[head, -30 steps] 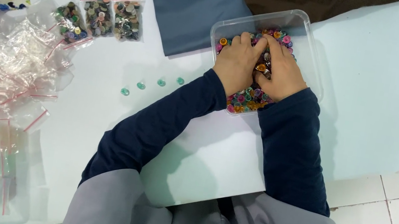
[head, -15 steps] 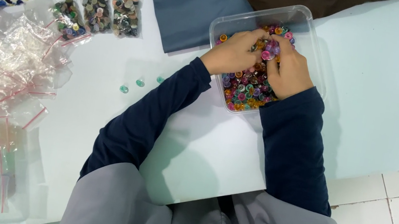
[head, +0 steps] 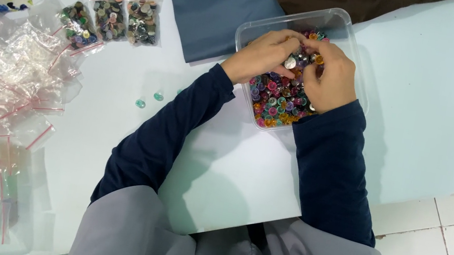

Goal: Sorting small colorful buttons from a plastic container into individual zip-lock bags.

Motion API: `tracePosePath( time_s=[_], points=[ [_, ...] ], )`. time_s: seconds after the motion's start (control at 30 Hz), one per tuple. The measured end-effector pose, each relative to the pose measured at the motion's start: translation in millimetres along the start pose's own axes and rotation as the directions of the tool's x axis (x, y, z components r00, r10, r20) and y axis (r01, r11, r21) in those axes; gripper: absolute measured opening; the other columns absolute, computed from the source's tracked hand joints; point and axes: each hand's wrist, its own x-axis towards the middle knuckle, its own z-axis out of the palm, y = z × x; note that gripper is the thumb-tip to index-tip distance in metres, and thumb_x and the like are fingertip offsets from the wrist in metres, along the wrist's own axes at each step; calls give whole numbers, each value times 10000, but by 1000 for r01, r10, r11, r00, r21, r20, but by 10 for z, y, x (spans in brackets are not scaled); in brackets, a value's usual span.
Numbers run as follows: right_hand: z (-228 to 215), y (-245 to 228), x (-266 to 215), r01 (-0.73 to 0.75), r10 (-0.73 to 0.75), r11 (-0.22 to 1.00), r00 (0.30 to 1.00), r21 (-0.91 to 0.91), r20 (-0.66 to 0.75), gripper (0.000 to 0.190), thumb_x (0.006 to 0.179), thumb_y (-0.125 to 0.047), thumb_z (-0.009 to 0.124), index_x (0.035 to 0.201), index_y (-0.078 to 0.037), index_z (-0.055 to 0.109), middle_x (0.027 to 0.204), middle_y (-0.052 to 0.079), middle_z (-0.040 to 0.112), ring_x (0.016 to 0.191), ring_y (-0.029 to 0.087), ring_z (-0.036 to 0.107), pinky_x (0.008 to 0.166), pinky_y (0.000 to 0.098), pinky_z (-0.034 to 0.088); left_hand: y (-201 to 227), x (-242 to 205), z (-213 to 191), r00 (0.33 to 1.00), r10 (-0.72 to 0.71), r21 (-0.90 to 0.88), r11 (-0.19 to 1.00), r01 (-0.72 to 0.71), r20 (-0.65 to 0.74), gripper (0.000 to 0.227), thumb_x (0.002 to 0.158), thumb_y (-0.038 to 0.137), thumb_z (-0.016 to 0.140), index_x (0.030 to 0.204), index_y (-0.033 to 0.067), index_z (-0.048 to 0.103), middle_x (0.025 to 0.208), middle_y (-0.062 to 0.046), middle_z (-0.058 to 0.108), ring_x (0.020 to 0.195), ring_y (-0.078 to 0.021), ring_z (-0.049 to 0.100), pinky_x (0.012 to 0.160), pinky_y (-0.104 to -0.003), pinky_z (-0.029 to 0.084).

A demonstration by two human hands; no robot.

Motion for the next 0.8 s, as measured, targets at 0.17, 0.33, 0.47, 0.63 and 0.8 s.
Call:
tracePosePath(
  time_s=[0.17, 0.33, 0.47, 0.63, 0.8],
  points=[
    [-96, -243, 29, 29, -30, 998, 999, 46, 12, 509, 793, -21, 590, 1302, 8, 596, 1183, 173, 677, 1091, 323, 660, 969, 416, 515, -284, 177, -34, 996, 89, -64, 994, -89, -3, 414, 953, 173, 441, 1309, 28, 593, 1231, -155, 665, 1095, -248, 748, 925, -312, 684],
    [-79, -199, 33, 52, -52, 998, 998, 26, 21, 447, 853, -63, 680, 1287, -15, 587, 1226, 168, 660, 1123, 328, 647, 991, 432, 506, -292, 183, -66, 995, 96, 138, 986, -92, -21, 418, 935, 137, 432, 1318, 90, 592, 1114, -94, 705, 883, -145, 778, 776, -230, 617],
    [-80, -188, 27, 25, -27, 999, 999, 41, 34, 229, 888, 40, 684, 1090, -51, 627, 1067, 94, 639, 931, 256, 627, 761, 359, 511, -273, 176, -42, 998, 65, 27, 997, -66, 7, 484, 942, 140, 418, 1400, 12, 512, 1344, -190, 598, 1113, -232, 721, 919, -334, 692],
    [-35, -85, 21, 36, -37, 999, 997, 23, 64, 284, 903, 12, 675, 1180, -53, 676, 1068, 128, 649, 909, 288, 629, 821, 390, 505, -286, 190, -42, 996, 93, 34, 995, -93, 6, 422, 973, 198, 469, 1346, 22, 560, 1318, -161, 616, 1096, -225, 714, 884, -322, 709],
    [-33, -67, 10, -10, 10, 1000, 996, -2, 94, 250, 924, -12, 724, 1160, -48, 647, 1106, 127, 665, 890, 291, 659, 824, 395, 533, -213, 156, -29, 999, 37, 62, 997, -37, -13, 486, 959, 270, 460, 1369, 31, 560, 1317, -147, 623, 1097, -216, 702, 865, -336, 717]
  ],
)
